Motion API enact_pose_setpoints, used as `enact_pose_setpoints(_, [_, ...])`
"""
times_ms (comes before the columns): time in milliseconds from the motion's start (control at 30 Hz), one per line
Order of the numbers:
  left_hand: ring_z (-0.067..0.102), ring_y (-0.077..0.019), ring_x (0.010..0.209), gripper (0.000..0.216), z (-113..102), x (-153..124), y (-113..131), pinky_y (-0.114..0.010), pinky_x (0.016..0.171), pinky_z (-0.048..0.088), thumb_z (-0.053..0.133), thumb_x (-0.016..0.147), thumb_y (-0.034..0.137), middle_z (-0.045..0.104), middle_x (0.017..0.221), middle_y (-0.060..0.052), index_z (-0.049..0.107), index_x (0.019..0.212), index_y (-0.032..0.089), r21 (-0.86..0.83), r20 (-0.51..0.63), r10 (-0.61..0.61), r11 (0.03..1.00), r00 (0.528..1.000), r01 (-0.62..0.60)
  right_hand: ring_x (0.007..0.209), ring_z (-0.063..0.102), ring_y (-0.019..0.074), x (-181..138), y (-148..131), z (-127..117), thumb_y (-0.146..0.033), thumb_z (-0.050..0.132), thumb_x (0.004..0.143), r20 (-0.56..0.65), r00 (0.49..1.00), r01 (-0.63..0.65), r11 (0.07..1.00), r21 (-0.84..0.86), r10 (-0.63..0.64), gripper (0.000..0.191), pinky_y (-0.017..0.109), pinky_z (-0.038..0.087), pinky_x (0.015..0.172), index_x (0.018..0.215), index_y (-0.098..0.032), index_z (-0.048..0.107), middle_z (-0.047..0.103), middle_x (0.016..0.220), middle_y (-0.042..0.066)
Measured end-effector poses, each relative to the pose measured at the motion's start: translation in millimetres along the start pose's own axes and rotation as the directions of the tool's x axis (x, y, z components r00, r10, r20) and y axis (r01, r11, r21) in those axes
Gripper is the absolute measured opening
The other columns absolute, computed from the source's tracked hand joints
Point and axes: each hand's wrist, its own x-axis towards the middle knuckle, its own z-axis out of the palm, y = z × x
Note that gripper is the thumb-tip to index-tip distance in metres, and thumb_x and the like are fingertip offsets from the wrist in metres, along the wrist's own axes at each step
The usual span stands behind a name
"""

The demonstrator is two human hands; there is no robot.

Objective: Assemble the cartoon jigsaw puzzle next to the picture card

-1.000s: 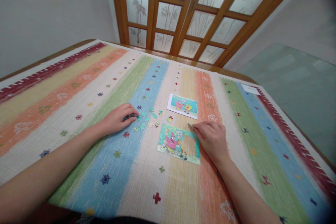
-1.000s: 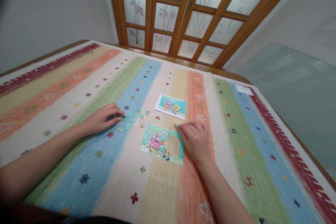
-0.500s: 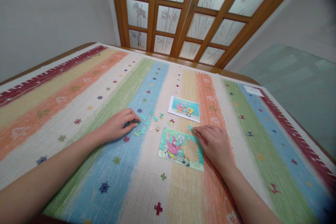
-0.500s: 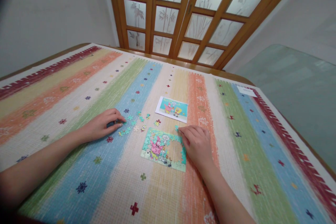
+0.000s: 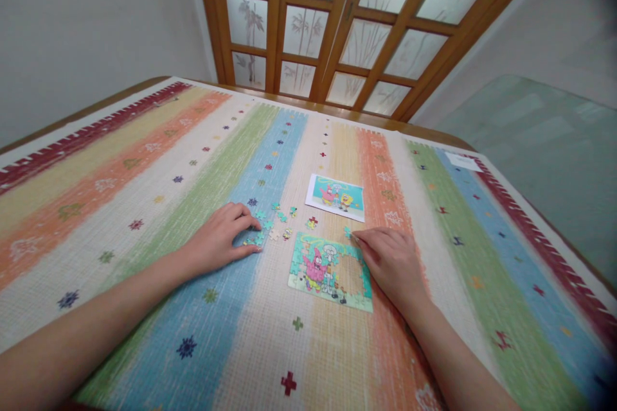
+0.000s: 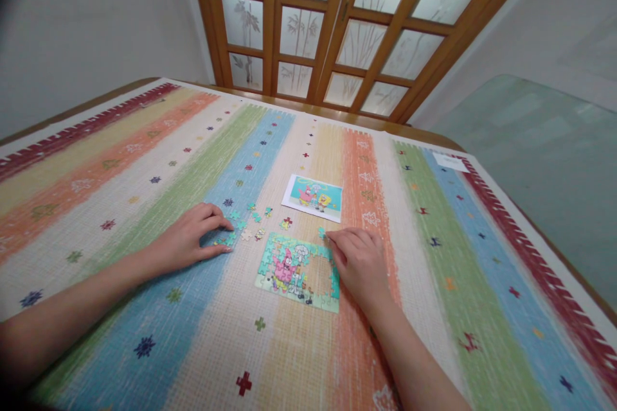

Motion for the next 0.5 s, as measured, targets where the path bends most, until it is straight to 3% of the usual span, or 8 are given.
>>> enact_pose_setpoints(233, [0.055, -0.0238, 0.1, 0.028, 4, 2, 8, -0.04, 0.089, 0.046, 0.058, 0.097, 0.048, 0.059, 0.104, -0.006, 0.063, 0.102, 0.021, 0.075, -0.024, 0.027, 0.997, 0.999, -0.025, 0.094, 0.065, 0.0231, 1, -2, -1, -0.027, 0.057, 0.098, 0.002, 1.0, -0.003, 1.0, 0.002, 0.003, 0.016, 0.039, 0.036, 0.086, 0.1, -0.021, 0.072, 0.075, 0.096, 0.004])
enact_pose_setpoints(367, [0.056, -0.0235, 0.094, 0.035, 10, 3, 7, -0.038, 0.081, 0.046, 0.049, 0.101, 0.049, 0.062, 0.099, -0.008, 0.063, 0.103, 0.017, 0.277, -0.032, 0.195, 0.944, 0.98, -0.179, 0.092, 0.065, 0.022, 1, -4, -2, -0.027, 0.057, 0.098, -0.013, 1.0, 0.003, 1.0, 0.016, -0.003, 0.016, 0.038, 0.036, 0.085, 0.098, -0.021, 0.072, 0.075, 0.095, 0.004])
enact_pose_setpoints(500, [0.057, -0.0208, 0.085, 0.033, 13, 7, 5, -0.035, 0.075, 0.044, 0.044, 0.105, 0.04, 0.065, 0.091, -0.006, 0.065, 0.099, 0.015, 0.448, -0.048, 0.39, 0.831, 0.92, -0.329, 0.092, 0.065, 0.0215, 2, -4, -2, -0.027, 0.057, 0.098, -0.013, 1.0, -0.007, 1.0, 0.01, 0.007, 0.016, 0.038, 0.036, 0.084, 0.098, -0.021, 0.072, 0.076, 0.095, 0.004])
